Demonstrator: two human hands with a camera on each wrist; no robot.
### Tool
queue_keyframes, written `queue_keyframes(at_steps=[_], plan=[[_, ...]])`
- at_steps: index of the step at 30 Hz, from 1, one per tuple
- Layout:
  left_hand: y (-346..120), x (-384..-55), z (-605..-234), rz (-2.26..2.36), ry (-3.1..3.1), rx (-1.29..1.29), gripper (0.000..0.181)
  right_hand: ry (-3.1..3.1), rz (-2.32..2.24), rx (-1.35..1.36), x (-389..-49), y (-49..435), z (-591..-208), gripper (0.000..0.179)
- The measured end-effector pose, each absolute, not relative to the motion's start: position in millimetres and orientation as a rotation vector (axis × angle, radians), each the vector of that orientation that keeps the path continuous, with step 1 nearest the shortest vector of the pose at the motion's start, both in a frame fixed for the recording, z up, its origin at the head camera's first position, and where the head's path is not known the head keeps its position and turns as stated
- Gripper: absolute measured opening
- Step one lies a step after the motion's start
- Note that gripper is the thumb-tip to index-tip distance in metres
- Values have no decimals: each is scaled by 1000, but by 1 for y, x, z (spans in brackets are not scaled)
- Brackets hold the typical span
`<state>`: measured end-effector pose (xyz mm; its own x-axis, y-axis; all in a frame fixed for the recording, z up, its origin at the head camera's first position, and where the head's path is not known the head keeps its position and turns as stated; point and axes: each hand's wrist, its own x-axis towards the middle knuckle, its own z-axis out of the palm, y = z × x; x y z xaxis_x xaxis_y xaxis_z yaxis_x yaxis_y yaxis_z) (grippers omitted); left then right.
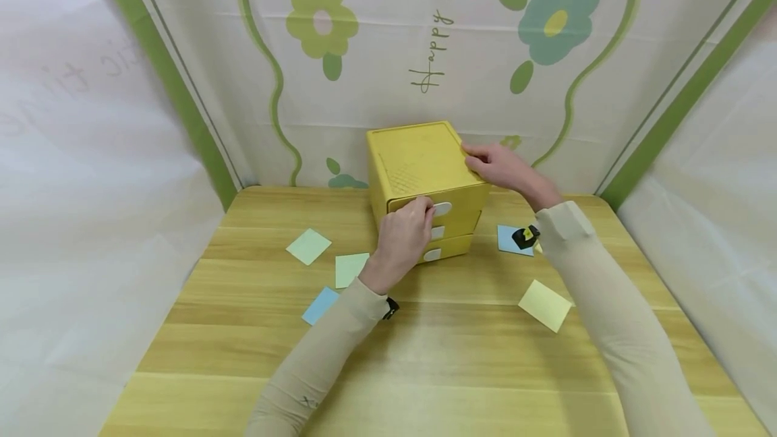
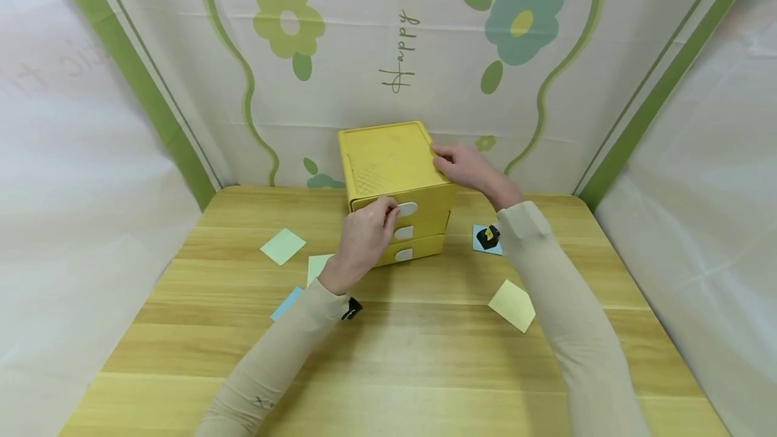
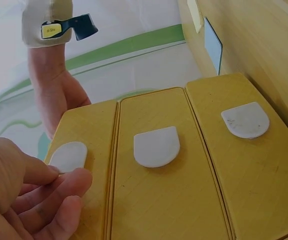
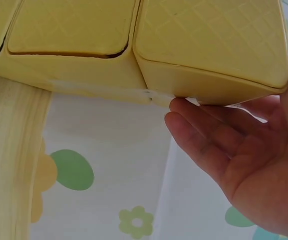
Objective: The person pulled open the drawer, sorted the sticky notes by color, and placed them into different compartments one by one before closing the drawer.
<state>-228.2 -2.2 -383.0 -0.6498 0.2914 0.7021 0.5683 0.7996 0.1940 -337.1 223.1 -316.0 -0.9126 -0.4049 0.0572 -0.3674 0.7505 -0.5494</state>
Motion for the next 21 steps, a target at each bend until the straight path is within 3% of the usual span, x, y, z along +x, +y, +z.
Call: queue_keyframes(at_steps=[21], plan=[[0, -209, -377, -470, -2325, -730, 11, 2884, -950, -639, -335, 224, -322, 48]])
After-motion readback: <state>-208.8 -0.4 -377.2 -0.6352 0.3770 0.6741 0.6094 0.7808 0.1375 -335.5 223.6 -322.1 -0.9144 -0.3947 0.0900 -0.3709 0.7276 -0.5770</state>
